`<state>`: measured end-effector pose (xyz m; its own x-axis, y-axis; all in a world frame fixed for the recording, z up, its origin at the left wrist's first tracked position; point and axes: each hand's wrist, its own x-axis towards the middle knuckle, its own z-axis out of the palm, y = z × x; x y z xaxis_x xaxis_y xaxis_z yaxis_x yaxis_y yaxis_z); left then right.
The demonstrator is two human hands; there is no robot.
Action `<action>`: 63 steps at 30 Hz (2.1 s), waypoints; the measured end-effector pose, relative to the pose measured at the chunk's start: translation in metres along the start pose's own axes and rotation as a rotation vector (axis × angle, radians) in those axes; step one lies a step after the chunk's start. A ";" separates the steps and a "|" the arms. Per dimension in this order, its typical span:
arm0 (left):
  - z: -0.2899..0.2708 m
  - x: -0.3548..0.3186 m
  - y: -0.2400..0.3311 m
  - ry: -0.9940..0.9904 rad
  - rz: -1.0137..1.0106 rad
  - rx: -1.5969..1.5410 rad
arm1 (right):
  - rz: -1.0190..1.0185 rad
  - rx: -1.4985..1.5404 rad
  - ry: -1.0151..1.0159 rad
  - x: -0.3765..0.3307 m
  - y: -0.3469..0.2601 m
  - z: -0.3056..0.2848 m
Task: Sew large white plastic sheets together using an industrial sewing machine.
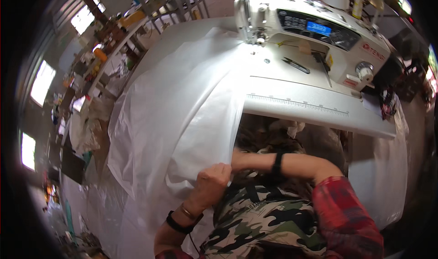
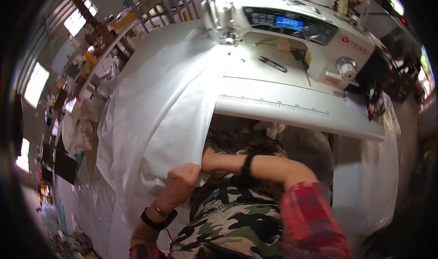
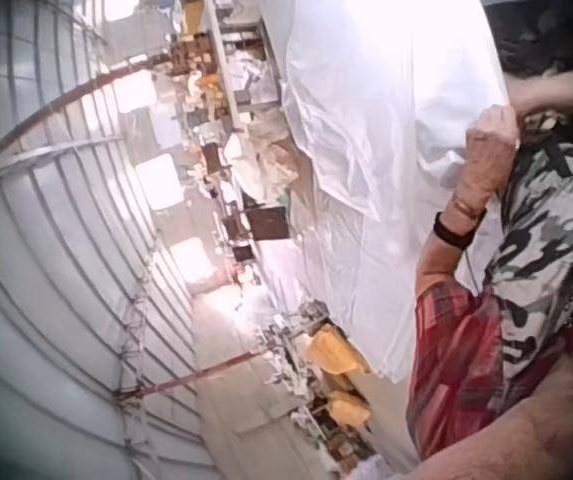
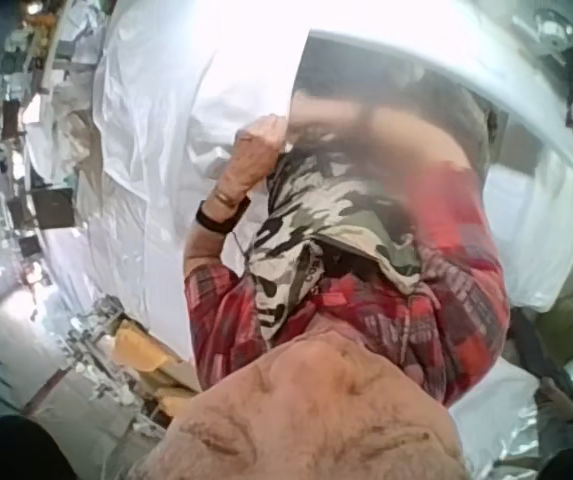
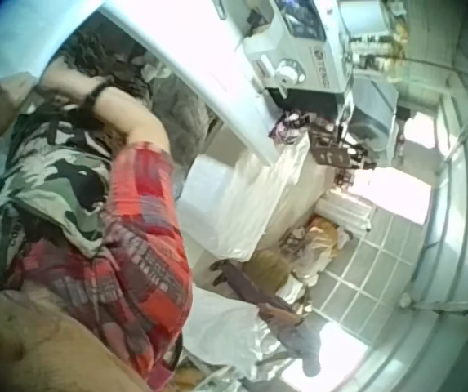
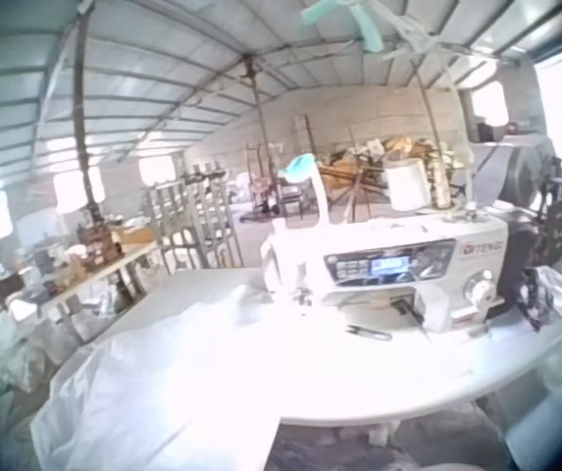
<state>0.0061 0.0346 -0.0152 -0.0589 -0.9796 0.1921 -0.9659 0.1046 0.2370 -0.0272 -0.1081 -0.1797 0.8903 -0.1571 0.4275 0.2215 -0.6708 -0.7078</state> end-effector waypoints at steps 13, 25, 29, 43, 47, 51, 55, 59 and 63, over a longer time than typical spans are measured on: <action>0.039 -0.031 -0.001 0.470 -0.694 -0.887 | -0.333 -0.414 -0.075 0.056 -0.033 -0.181; 0.031 -0.016 0.007 0.614 -0.526 -0.709 | -0.453 -0.530 -0.298 0.041 -0.062 -0.159; 0.036 -0.011 0.003 0.672 -0.550 -0.601 | -0.428 -0.573 -0.265 0.056 -0.045 -0.183; 0.023 -0.016 -0.009 0.632 -0.484 -0.390 | -0.380 -0.686 -0.303 0.100 -0.010 -0.231; 0.021 -0.017 -0.014 0.500 -0.426 -0.449 | -0.308 -0.712 -0.290 0.104 0.003 -0.242; 0.015 -0.010 -0.013 0.353 -0.373 -0.569 | -0.213 -0.731 -0.198 0.105 0.010 -0.251; 0.029 0.005 -0.007 0.297 -0.304 -0.598 | -0.016 -0.869 0.153 0.095 0.016 -0.248; 0.034 0.021 -0.007 0.335 -0.236 -0.603 | 0.123 -0.799 0.198 0.075 0.015 -0.239; 0.027 0.030 -0.012 0.361 -0.185 -0.517 | 0.219 -0.746 0.141 0.074 0.004 -0.243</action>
<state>0.0090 -0.0003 -0.0377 0.2719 -0.8794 0.3908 -0.7007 0.0974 0.7067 -0.0570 -0.2984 -0.0143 0.8128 -0.3989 0.4245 -0.3229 -0.9150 -0.2417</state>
